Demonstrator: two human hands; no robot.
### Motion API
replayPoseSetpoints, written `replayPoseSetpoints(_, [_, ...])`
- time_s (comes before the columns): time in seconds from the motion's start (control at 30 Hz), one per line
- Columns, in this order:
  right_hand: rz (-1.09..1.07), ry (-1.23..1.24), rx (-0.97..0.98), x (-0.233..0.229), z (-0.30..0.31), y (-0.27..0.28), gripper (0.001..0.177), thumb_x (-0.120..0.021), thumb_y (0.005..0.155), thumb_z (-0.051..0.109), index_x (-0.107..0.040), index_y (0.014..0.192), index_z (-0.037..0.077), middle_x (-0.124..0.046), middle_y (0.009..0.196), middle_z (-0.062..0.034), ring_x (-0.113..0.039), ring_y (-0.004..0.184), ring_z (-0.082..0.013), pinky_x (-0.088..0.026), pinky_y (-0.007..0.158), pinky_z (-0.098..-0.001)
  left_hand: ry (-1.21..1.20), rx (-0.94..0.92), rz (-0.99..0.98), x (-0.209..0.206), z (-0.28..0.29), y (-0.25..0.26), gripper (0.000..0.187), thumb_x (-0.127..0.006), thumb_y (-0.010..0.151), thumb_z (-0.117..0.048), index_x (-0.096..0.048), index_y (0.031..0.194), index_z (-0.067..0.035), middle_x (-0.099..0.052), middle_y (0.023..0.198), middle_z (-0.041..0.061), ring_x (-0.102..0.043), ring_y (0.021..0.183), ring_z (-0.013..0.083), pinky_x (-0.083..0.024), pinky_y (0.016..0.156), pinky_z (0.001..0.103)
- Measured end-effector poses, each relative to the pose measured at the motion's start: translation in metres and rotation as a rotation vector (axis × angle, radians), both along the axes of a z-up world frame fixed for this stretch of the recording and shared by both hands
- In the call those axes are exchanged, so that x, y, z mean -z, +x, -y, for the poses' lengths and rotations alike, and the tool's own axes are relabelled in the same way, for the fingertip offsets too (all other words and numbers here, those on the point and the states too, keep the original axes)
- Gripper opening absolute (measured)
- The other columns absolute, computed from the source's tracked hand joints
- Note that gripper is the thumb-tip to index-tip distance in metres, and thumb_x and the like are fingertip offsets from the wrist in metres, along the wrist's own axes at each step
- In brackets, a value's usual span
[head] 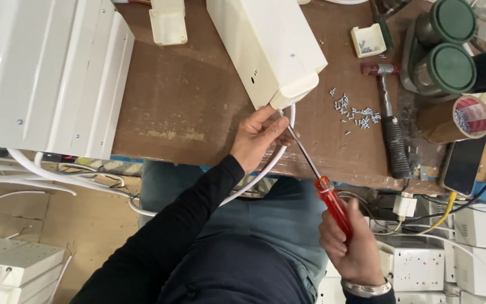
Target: Assembling an electronic component box by securing the casing and connecting internal components.
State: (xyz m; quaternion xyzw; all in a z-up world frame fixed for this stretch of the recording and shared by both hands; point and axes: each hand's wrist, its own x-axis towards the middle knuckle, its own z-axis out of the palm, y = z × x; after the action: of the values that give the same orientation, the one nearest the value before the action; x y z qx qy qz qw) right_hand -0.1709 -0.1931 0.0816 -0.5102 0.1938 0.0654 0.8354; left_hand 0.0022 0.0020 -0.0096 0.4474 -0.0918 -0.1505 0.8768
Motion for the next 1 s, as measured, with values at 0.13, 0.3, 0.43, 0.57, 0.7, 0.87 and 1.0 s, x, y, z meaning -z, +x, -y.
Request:
replayPoseSetpoints(0.13, [-0.010, -0.150, -0.021, 0.012, 0.006, -0.004, 0.046, -0.065, 0.102, 0.025, -0.066, 0.140, 0.000, -0.045, 0.064, 0.0061, -0.038, 0.051, -0.0040, -0.030, 0.044, -0.0198, -0.014, 0.014, -0.025, -0.001, -0.001, 0.000, 0.043, -0.060, 0.108, -0.013, -0.053, 0.150, -0.007, -0.075, 0.098, 0.010, -0.075, 0.087, 0.0162, -0.063, 0.079, 0.032])
replayPoseSetpoints(0.3, [0.287, -1.288, 0.009, -0.017, -0.023, 0.000, 0.037, -0.070, 0.095, 0.012, -0.068, 0.131, 0.002, -0.062, 0.085, 0.0006, -0.056, 0.068, -0.0100, -0.047, 0.061, -0.0252, -0.021, 0.043, -0.034, -0.006, -0.001, 0.001, 0.045, -0.060, 0.106, -0.012, -0.051, 0.150, -0.008, -0.076, 0.101, 0.011, -0.075, 0.089, 0.0158, -0.064, 0.080, 0.032])
replayPoseSetpoints(0.43, [0.385, -1.530, 0.072, -0.017, -0.034, 0.000, 0.038, -0.071, 0.093, 0.009, -0.068, 0.131, 0.005, -0.059, 0.088, -0.0040, -0.057, 0.066, -0.0118, -0.047, 0.059, -0.0246, 0.018, 0.048, -0.002, 0.002, -0.003, 0.002, 0.044, -0.060, 0.108, -0.012, -0.052, 0.151, -0.005, -0.076, 0.103, 0.012, -0.074, 0.090, 0.0158, -0.063, 0.082, 0.033])
replayPoseSetpoints(0.57, [0.072, -0.643, 0.102, -0.001, -0.013, -0.002, 0.051, -0.066, 0.091, 0.005, -0.057, 0.141, 0.003, -0.063, 0.086, -0.0007, -0.052, 0.059, -0.0082, -0.042, 0.049, -0.0228, 0.000, 0.080, -0.001, -0.005, -0.005, 0.001, 0.050, -0.059, 0.107, -0.013, -0.046, 0.155, -0.009, -0.077, 0.103, 0.011, -0.074, 0.090, 0.0145, -0.062, 0.082, 0.030])
replayPoseSetpoints(0.7, [0.137, 0.058, -0.012, 0.028, 0.015, -0.010, 0.034, -0.068, 0.110, 0.009, -0.061, 0.137, -0.011, -0.063, 0.082, -0.0058, -0.056, 0.061, -0.0110, -0.045, 0.051, -0.0242, 0.034, 0.064, 0.007, -0.006, -0.005, 0.002, 0.051, -0.059, 0.107, -0.014, -0.045, 0.156, -0.009, -0.077, 0.103, 0.012, -0.074, 0.089, 0.0145, -0.063, 0.082, 0.030])
replayPoseSetpoints(0.87, [0.258, -1.118, 0.000, -0.008, -0.012, 0.002, 0.036, -0.070, 0.098, 0.012, -0.067, 0.132, 0.002, -0.070, 0.090, 0.0014, -0.063, 0.075, -0.0089, -0.052, 0.066, -0.0251, 0.033, 0.080, 0.003, -0.007, -0.005, 0.001, 0.050, -0.057, 0.108, -0.015, -0.045, 0.156, -0.009, -0.076, 0.103, 0.011, -0.074, 0.090, 0.0146, -0.063, 0.082, 0.030])
replayPoseSetpoints(1.0, [0.366, -1.535, 0.059, -0.017, -0.026, 0.004, 0.037, -0.076, 0.090, 0.016, -0.072, 0.125, 0.004, -0.059, 0.083, -0.0043, -0.058, 0.063, -0.0152, -0.048, 0.059, -0.0302, 0.015, 0.078, -0.006, -0.004, -0.005, 0.002, 0.049, -0.058, 0.107, -0.014, -0.046, 0.155, -0.009, -0.076, 0.102, 0.011, -0.075, 0.091, 0.0156, -0.063, 0.082, 0.031])
